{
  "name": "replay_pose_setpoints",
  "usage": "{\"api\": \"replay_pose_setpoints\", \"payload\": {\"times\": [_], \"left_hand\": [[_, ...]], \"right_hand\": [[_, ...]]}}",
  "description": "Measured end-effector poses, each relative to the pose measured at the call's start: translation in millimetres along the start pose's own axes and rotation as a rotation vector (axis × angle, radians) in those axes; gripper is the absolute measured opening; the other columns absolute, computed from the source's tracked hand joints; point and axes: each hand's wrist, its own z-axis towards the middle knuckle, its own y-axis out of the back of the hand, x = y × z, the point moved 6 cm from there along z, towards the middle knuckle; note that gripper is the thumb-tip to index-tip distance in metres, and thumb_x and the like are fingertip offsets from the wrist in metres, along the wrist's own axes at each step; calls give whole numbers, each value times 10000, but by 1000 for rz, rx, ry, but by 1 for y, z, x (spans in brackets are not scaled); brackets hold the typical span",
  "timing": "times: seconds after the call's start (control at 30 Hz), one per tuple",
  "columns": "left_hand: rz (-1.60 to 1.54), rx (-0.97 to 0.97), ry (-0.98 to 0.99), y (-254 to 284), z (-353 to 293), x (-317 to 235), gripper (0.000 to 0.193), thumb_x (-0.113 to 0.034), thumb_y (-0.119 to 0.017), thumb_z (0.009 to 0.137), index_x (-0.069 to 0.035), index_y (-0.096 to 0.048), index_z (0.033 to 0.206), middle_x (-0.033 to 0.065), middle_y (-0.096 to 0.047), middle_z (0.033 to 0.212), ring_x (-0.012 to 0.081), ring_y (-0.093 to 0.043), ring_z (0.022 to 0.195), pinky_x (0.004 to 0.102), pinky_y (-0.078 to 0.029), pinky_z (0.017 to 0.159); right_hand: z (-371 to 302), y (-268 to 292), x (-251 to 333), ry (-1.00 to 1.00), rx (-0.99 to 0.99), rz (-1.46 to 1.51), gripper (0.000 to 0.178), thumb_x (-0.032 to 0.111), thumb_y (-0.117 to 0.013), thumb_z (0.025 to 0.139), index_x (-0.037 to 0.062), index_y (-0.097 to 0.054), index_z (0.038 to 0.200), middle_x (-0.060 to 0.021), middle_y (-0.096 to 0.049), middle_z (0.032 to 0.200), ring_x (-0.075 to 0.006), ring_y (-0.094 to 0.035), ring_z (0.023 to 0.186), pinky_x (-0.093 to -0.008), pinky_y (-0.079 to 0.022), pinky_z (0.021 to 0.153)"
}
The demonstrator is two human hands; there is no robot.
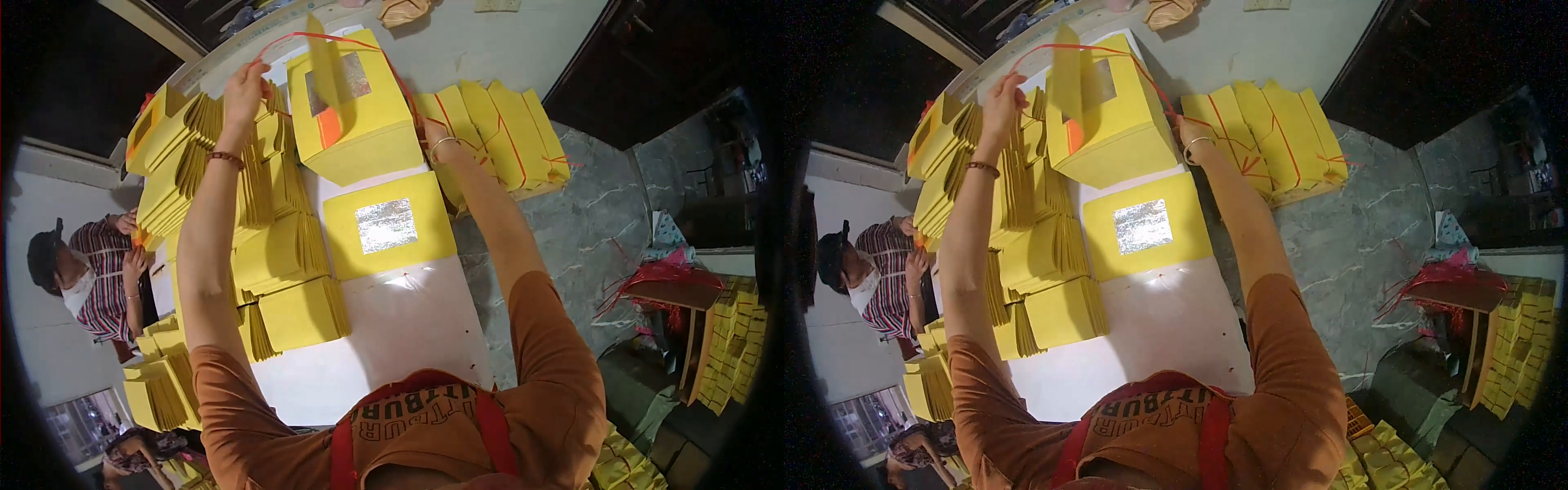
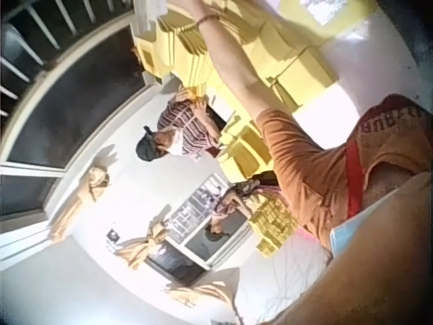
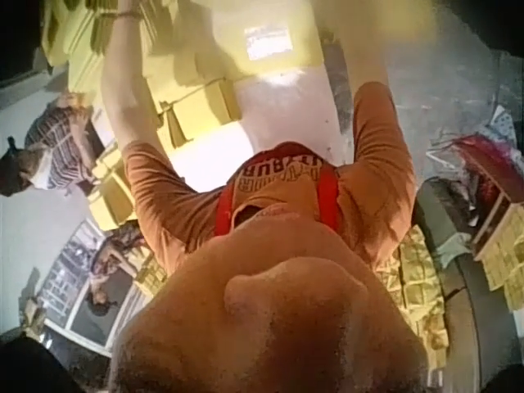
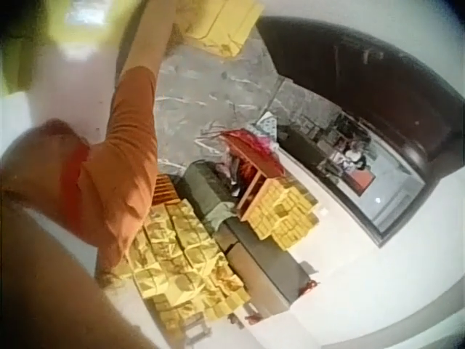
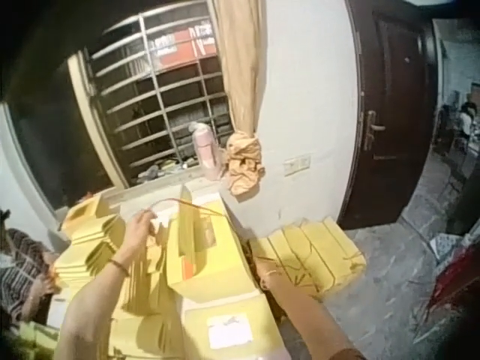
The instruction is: Counting and stacking sheets of yellow paper into bundles.
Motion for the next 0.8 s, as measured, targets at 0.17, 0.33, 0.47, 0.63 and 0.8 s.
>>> {"api": "replay_pose_setpoints", "payload": {"times": [0.17, 0.33, 0.47, 0.63, 0.8], "left_hand": [[229, 35, 205, 26, 13, -13, 373, -371, -523, 846, -16, -621, 782, 23, -595, 732, 102, -472, 568, 253, -368, 515], [1, 325, 304, 10, 36, -43, 463, -474, -548, 813, -25, -616, 898, 62, -589, 814, 129, -487, 693, 267, -381, 615], [-537, 389, 26, 18, 45, -96, 260, -298, -419, 931, -71, -530, 871, 31, -597, 748, 95, -501, 586, 233, -402, 538], [-922, 23, 105, 38, 72, -105, 281, -231, -343, 955, -65, -505, 797, 55, -573, 680, 148, -524, 574, 264, -422, 529], [-887, -128, 221, 81, 105, 1, 275, -220, -348, 940, -49, -513, 801, 93, -568, 682, 178, -532, 566, 291, -435, 524]], "right_hand": [[-18, -7, 38, -63, 69, 476, 754, 403, -567, 812, 58, -225, 1388, -119, -376, 1349, -200, -329, 1260, -329, -297, 996], [34, 13, 57, 141, 177, 827, 662, 172, -588, 819, 176, -228, 1376, -60, -579, 985, -190, -587, 835, -330, -491, 665], [25, -8, 72, 214, -39, 835, 519, 181, -566, 836, 131, -351, 1306, -66, -586, 915, -182, -582, 757, -324, -489, 612], [24, -3, 47, 83, 153, 770, 408, 193, -546, 848, 117, -443, 1235, -65, -575, 997, -183, -566, 880, -331, -479, 692], [29, -8, 24, -23, 324, 715, 335, 202, -531, 858, 105, -516, 1178, -65, -567, 1063, -184, -553, 979, -337, -472, 756]]}}
